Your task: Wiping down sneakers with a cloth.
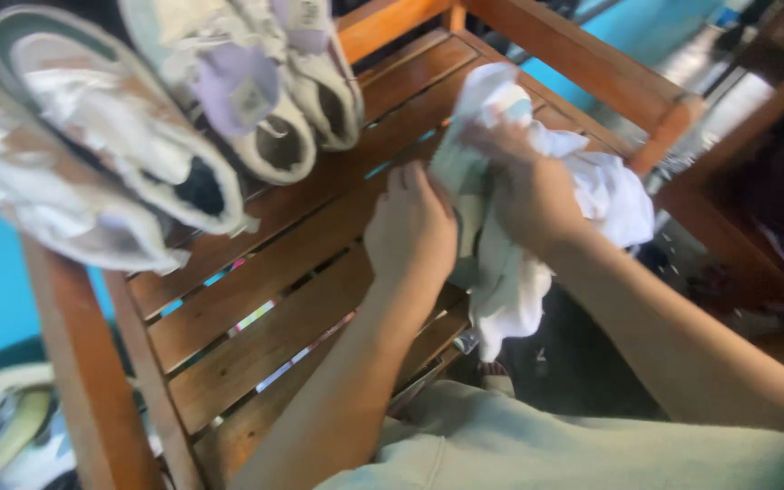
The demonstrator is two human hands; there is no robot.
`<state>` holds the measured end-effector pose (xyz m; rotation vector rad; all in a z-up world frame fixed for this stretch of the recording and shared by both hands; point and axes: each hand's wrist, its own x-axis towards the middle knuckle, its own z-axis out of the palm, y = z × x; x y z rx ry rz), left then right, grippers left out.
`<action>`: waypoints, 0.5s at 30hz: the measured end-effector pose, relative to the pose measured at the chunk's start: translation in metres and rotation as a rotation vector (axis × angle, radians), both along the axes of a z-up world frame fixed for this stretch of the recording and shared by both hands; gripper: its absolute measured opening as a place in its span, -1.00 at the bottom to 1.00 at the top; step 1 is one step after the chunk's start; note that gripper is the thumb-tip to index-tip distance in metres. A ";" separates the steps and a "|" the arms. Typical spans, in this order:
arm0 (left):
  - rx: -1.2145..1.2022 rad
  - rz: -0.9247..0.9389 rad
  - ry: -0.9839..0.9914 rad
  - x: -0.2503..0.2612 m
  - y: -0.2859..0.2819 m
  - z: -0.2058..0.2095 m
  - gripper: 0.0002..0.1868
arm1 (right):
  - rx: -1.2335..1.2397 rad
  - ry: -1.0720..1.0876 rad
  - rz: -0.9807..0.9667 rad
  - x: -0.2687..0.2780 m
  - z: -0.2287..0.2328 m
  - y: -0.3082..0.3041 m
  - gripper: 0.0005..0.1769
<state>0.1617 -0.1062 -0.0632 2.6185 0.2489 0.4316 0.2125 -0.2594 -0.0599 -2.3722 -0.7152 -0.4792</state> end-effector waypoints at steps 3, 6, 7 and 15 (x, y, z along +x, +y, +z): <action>-0.039 -0.034 0.033 -0.002 0.003 0.001 -0.67 | 0.053 -0.011 0.172 -0.026 -0.009 0.010 -0.34; -0.063 -0.020 0.038 -0.008 -0.003 0.009 -0.70 | 0.109 -0.015 0.219 -0.057 0.001 0.017 -0.33; -0.063 0.019 0.043 -0.011 -0.005 0.014 -0.71 | 0.160 0.008 0.220 -0.069 0.009 0.022 -0.32; -0.033 -0.026 -0.194 -0.007 0.008 -0.011 -0.70 | 0.301 0.469 0.016 -0.046 0.016 -0.009 -0.40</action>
